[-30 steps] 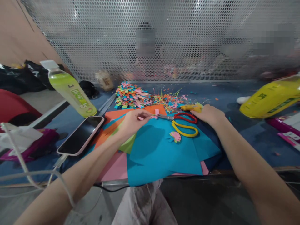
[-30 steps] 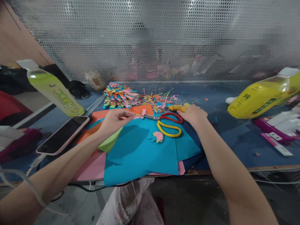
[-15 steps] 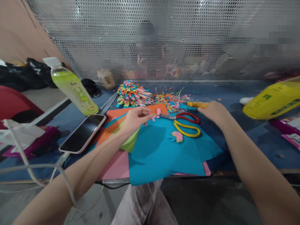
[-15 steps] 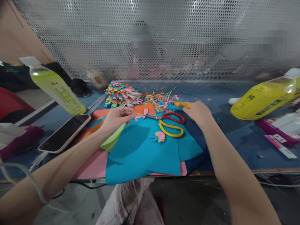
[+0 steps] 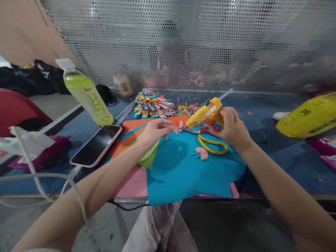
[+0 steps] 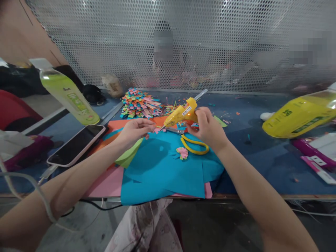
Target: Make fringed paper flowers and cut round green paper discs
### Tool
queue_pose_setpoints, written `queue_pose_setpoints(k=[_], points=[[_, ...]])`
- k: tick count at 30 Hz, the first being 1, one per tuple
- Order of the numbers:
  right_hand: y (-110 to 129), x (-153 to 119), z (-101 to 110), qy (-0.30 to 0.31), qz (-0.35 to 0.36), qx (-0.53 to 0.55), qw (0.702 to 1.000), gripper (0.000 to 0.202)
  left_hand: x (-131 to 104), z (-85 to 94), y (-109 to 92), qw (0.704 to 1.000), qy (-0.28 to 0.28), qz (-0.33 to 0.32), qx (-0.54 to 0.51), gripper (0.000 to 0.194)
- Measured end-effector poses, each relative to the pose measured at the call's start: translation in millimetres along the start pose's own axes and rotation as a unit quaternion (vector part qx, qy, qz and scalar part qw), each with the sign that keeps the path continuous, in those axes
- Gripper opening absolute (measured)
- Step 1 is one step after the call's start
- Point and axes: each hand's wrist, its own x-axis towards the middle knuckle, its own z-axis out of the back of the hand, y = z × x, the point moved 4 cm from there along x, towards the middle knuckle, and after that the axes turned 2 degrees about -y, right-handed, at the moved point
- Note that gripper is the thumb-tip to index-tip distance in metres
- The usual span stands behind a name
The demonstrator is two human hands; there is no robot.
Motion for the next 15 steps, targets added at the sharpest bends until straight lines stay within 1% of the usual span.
queue_pose_setpoints(k=[4, 8, 15], points=[[3.3, -0.1, -3.5, 0.004, 0.031, 0.003, 1.000, 0.032, -1.4, -2.2, -1.3, 1.000, 0.005, 0.008, -0.002, 0.036], [5.3, 0.1, -5.7, 0.007, 0.035, 0.009, 0.999, 0.029, -1.6, -3.0, -1.1, 1.000, 0.007, 0.005, -0.001, 0.033], [7.8, -0.4, -5.1, 0.025, 0.033, 0.013, 0.999, 0.024, -1.8, -2.7, -3.1, 1.000, 0.004, 0.008, -0.002, 0.033]])
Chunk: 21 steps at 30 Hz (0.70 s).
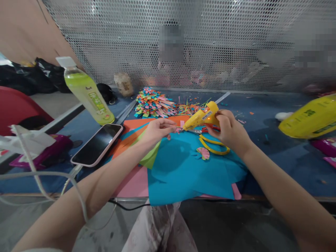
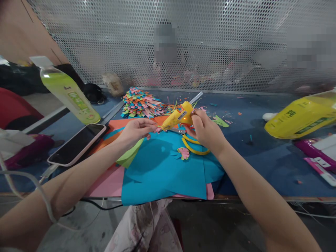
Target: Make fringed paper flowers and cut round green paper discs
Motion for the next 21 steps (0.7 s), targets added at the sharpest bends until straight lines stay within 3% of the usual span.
queue_pose_setpoints(k=[5, 13, 21], points=[[1.3, 0.8, 1.9, 0.018, -0.014, -0.002, 1.000, 0.021, -1.0, -0.8, -2.0, 1.000, -0.001, 0.005, 0.003, 0.034], [-0.3, 2.5, 2.9, -0.004, -0.004, -0.002, 1.000, 0.019, -0.7, -0.7, -1.2, 1.000, -0.006, 0.009, -0.016, 0.037], [-5.5, 4.2, 1.9, 0.012, -0.056, -0.003, 0.998, 0.025, -2.8, -3.7, -3.0, 0.999, 0.028, -0.019, -0.016, 0.036]])
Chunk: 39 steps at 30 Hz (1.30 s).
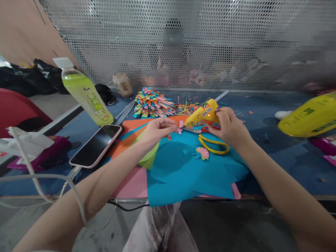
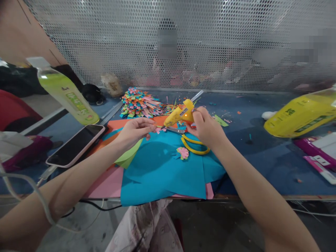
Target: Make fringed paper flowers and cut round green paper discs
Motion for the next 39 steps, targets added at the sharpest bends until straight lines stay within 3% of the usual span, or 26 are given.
queue_pose_setpoints(k=[3, 7, 10, 12, 15, 17, 19, 21, 24, 30, 32, 35, 39], points=[[-22.5, 2.5, -6.4, 0.008, -0.103, -0.018, 0.994, 0.032, 1.7, 2.1, 1.4, 1.000, -0.001, -0.011, -0.008, 0.035], [-61.8, -1.5, -22.5, 0.106, -0.279, -0.073, 0.952, 0.038, 2.8, 3.8, 2.9, 1.000, 0.001, -0.018, -0.013, 0.033], [-71.2, -6.4, -29.1, 0.151, -0.320, -0.094, 0.931, 0.048, 1.9, 3.3, 2.1, 1.000, 0.003, -0.021, 0.003, 0.032], [-65.3, -7.7, -24.5, 0.141, -0.317, -0.139, 0.928, 0.059, 1.2, 2.5, 0.9, 1.000, 0.003, -0.022, 0.013, 0.032], [-34.5, -2.9, -7.5, 0.084, -0.176, -0.157, 0.968, 0.060, 0.8, 1.2, -0.6, 0.999, 0.004, -0.025, 0.019, 0.030], [-5.5, -4.9, -4.1, 0.168, -0.024, -0.029, 0.985, 0.049, 1.0, 0.9, -1.1, 0.999, 0.004, -0.029, 0.021, 0.029], [18.3, -13.8, -3.0, 0.284, 0.069, 0.065, 0.954, 0.043, 1.4, 1.0, -0.9, 0.999, 0.004, -0.031, 0.022, 0.029], [36.1, -22.5, -1.9, 0.339, 0.144, 0.113, 0.923, 0.043, 2.1, 1.7, -0.3, 0.999, 0.000, -0.029, 0.023, 0.030], [45.0, -27.4, -4.3, 0.337, 0.173, 0.107, 0.919, 0.042, 3.3, 2.9, 0.7, 0.999, -0.006, -0.026, 0.022, 0.033], [37.0, -22.7, -8.0, 0.294, 0.190, 0.113, 0.930, 0.021, 4.8, 3.5, 1.6, 0.999, -0.022, -0.014, 0.026, 0.037], [28.6, -19.0, -10.7, 0.290, 0.154, 0.167, 0.930, 0.022, 4.7, 3.7, 1.3, 0.999, -0.025, -0.013, 0.028, 0.037], [11.4, -12.4, -20.2, 0.273, 0.030, 0.300, 0.914, 0.021, 4.1, 4.3, 0.5, 0.999, -0.026, -0.016, 0.021, 0.038], [-1.0, -12.5, -38.6, 0.286, -0.170, 0.489, 0.806, 0.024, 3.4, 5.1, 0.8, 1.000, -0.020, -0.017, 0.008, 0.037]])
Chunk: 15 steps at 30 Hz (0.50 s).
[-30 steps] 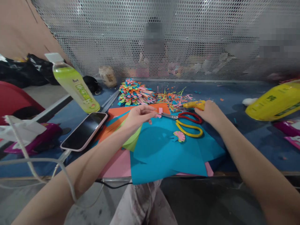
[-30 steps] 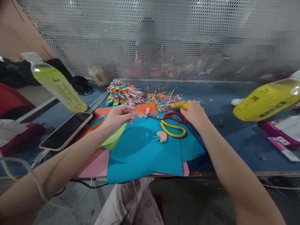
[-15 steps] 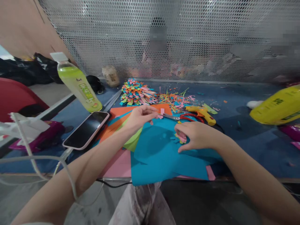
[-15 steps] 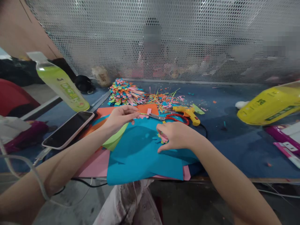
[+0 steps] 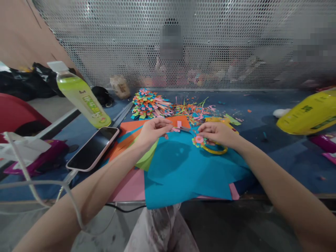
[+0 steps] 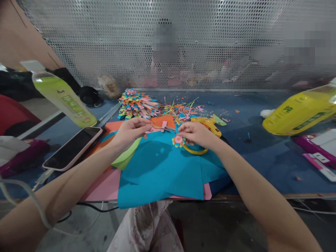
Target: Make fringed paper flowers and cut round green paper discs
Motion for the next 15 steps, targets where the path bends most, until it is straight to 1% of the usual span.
queue_pose_setpoints(k=[3, 5, 6, 8, 10, 15], points=[[-2.2, 0.2, -6.9, 0.004, -0.055, 0.129, 0.990, 0.036, 0.5, 0.2, 0.6, 1.000, 0.000, -0.007, 0.001, 0.036], [0.9, -2.0, -12.4, 0.021, -0.071, 0.178, 0.981, 0.040, 1.4, 0.5, 1.5, 1.000, -0.003, -0.008, 0.003, 0.035], [2.6, -3.2, -14.6, 0.028, -0.076, 0.194, 0.978, 0.040, 1.8, 0.7, 2.0, 1.000, -0.005, -0.008, 0.003, 0.034], [5.5, -5.2, -16.5, 0.031, -0.082, 0.216, 0.973, 0.036, 2.5, 1.0, 2.6, 1.000, -0.008, -0.007, 0.000, 0.033], [6.7, -6.2, -16.3, 0.021, -0.085, 0.225, 0.970, 0.032, 2.4, 0.8, 2.1, 1.000, -0.007, -0.010, -0.003, 0.032], [7.0, -4.9, -16.9, 0.021, -0.065, 0.228, 0.971, 0.026, 0.1, -1.2, -1.4, 1.000, -0.007, -0.014, 0.002, 0.033]])
